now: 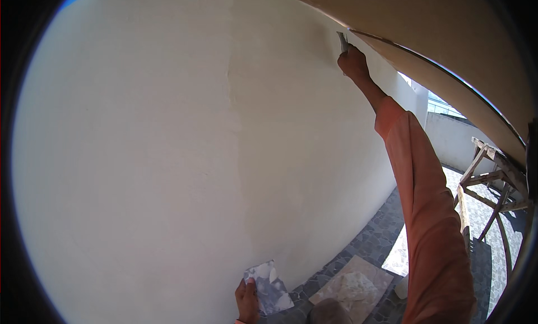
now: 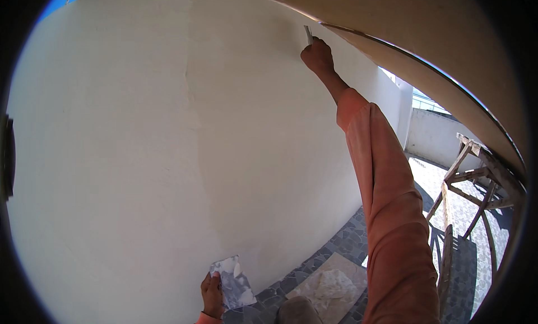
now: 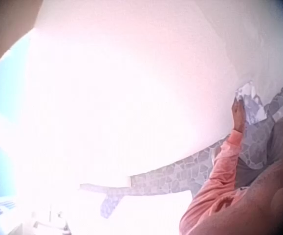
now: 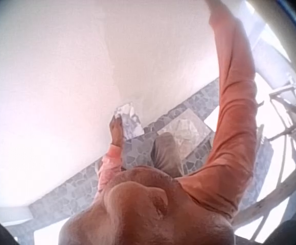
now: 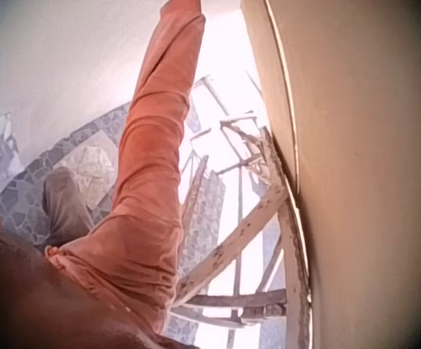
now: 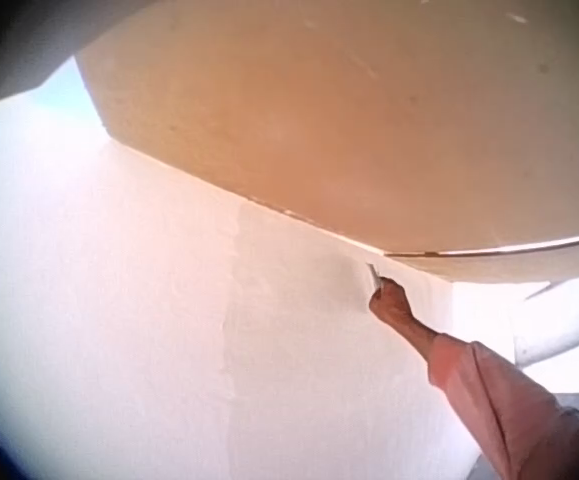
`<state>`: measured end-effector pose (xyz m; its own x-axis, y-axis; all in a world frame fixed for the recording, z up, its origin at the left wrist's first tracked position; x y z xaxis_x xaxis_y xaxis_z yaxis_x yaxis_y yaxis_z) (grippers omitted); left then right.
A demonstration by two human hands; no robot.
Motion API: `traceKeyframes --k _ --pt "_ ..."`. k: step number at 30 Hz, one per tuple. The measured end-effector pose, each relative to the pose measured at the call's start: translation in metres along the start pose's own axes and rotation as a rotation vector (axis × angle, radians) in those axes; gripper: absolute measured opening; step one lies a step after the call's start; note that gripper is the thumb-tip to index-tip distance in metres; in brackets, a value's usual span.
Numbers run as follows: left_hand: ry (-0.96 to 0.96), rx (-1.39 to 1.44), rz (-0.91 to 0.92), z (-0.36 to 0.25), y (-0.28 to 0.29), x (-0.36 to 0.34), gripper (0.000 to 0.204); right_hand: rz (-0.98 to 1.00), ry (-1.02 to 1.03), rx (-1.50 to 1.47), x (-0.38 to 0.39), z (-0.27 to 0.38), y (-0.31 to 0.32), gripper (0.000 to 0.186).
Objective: The person applies plaster along the wall and ceiling seam using a putty knife, transfers plaster between two putty knives, and smooths the plaster over the wall surface.
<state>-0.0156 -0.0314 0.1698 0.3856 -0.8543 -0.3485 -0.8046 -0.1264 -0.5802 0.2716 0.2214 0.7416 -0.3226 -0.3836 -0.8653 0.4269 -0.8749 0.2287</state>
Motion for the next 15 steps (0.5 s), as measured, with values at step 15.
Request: traceKeyframes --k 15 --pt "-0.002 -0.023 -0.015 -0.004 -0.003 0.0 0.031 -0.022 0.371 0.007 0.028 0.036 -0.015 0.034"
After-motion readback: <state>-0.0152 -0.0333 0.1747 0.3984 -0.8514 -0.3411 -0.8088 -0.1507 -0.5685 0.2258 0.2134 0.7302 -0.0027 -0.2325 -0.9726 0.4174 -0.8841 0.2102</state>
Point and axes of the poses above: each hand's wrist, its own x-axis away from the middle knuckle, its own y-axis out of the back of the hand, z = x × y, the point moved 1 cm from there along -x, towards the middle knuckle, and after that the axes turned 15 degrees about -y, right-handed, at the moved point
